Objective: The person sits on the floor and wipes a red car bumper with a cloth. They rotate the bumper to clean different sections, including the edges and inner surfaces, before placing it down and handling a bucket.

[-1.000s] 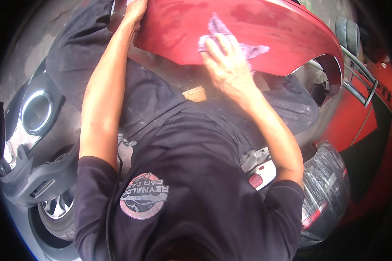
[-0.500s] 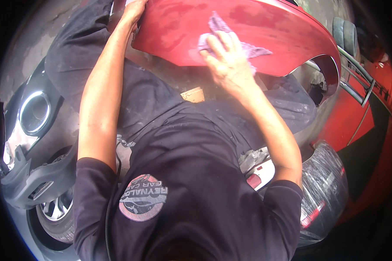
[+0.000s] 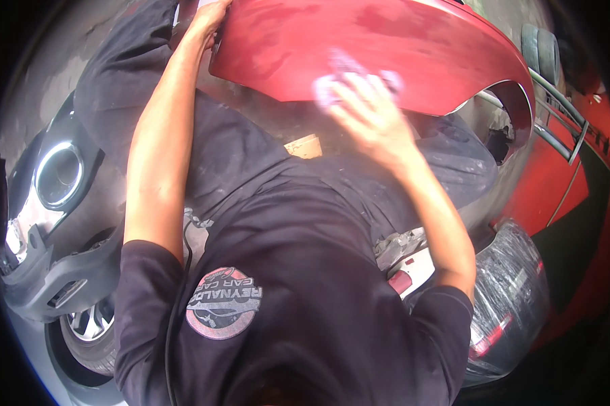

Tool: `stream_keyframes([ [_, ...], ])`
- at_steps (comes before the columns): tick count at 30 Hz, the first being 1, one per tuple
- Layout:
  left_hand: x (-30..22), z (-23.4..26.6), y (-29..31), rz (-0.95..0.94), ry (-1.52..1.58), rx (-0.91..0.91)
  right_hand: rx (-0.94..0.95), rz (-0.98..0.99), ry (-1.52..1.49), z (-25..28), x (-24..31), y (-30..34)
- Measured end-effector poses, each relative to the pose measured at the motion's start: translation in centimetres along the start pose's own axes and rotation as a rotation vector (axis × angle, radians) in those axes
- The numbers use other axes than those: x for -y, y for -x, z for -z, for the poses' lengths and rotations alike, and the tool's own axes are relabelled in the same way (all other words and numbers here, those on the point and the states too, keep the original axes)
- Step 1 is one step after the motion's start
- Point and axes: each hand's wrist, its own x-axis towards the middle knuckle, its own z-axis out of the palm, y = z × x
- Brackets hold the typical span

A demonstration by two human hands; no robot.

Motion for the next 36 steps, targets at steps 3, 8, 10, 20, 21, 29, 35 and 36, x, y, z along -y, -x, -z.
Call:
stream_keyframes([
  [3, -0.6, -0.3, 0.2, 0.007, 0.001, 0.020, 0.026, -0.247, 0.169, 4.0, -3.7, 6.8],
  [8, -1.1, 0.2, 0.5, 0.016, 0.002, 0.020, 0.042, -0.245, 0.108, 1.4, -0.8, 0.7],
  [10, -1.1, 0.8, 0.6, 0.030, 0.006, 0.010, -0.010, -0.108, 0.029, -1.9, 1.4, -4.2],
  [20, -1.4, 0.6, 0.4, 0.054, 0.017, 0.027, 0.269, 0.253, 0.090, -11.8, 8.0, -18.8],
  [21, -1.4, 0.6, 0.4, 0.059, 0.021, 0.028, 0.284, 0.254, 0.091, -11.3, 7.6, -18.1],
  [29, -0.6, 1.1, 0.9, 0.097, 0.054, 0.022, 0.149, 0.072, -0.076, -0.7, 1.2, -2.1],
  [35, -0.3, 1.3, 0.9, 0.126, 0.081, 0.021, 0.147, -0.205, 0.026, 6.5, -4.5, 7.0],
  [36, -0.1, 1.4, 0.7, 0.140, 0.092, 0.009, 0.093, -0.237, 0.065, 6.1, -5.5, 7.8],
])
